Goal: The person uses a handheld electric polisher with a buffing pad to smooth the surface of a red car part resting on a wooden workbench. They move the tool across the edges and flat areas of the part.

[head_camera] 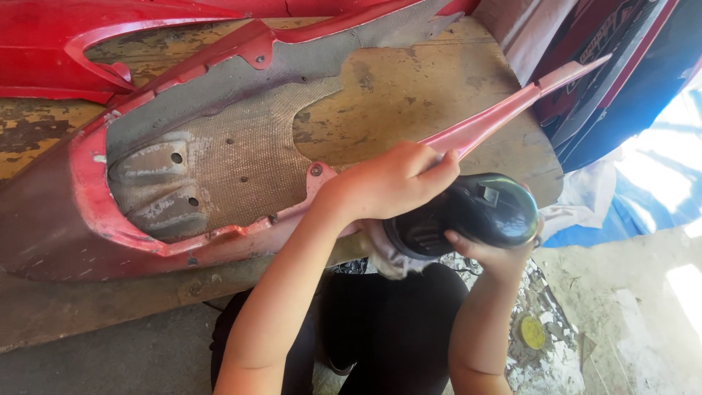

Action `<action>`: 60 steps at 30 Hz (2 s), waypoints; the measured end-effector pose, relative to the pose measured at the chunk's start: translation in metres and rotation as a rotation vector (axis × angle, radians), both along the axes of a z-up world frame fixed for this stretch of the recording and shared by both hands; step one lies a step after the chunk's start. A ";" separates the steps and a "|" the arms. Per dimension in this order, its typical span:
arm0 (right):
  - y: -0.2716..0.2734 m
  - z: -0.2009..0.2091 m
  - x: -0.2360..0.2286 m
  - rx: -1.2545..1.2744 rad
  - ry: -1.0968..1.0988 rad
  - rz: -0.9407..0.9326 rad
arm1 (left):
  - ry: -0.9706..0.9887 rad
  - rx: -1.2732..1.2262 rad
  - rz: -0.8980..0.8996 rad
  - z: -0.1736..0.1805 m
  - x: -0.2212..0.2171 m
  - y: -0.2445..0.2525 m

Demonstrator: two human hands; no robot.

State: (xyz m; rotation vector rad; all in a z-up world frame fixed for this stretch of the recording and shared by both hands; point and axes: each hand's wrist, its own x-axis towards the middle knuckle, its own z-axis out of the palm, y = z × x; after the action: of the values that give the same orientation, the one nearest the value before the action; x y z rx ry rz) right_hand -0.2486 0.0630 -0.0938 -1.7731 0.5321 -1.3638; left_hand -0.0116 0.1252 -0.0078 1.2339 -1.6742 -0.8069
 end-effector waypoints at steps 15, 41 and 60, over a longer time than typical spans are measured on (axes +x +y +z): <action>0.004 0.006 0.000 0.033 0.073 -0.011 | 0.043 0.100 -0.064 -0.008 0.004 -0.012; 0.001 0.010 0.023 -0.311 -0.002 -0.257 | 0.086 -0.429 0.058 -0.005 -0.006 -0.018; -0.001 0.004 0.066 -0.224 -0.083 -0.058 | -0.072 -0.345 0.256 0.027 0.025 0.023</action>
State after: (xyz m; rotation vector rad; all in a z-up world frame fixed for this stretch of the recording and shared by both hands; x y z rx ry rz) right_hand -0.1831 0.0621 -0.0894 -1.8812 0.4008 -1.5815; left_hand 0.0138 0.1479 0.0191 1.2089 -1.5901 -0.3057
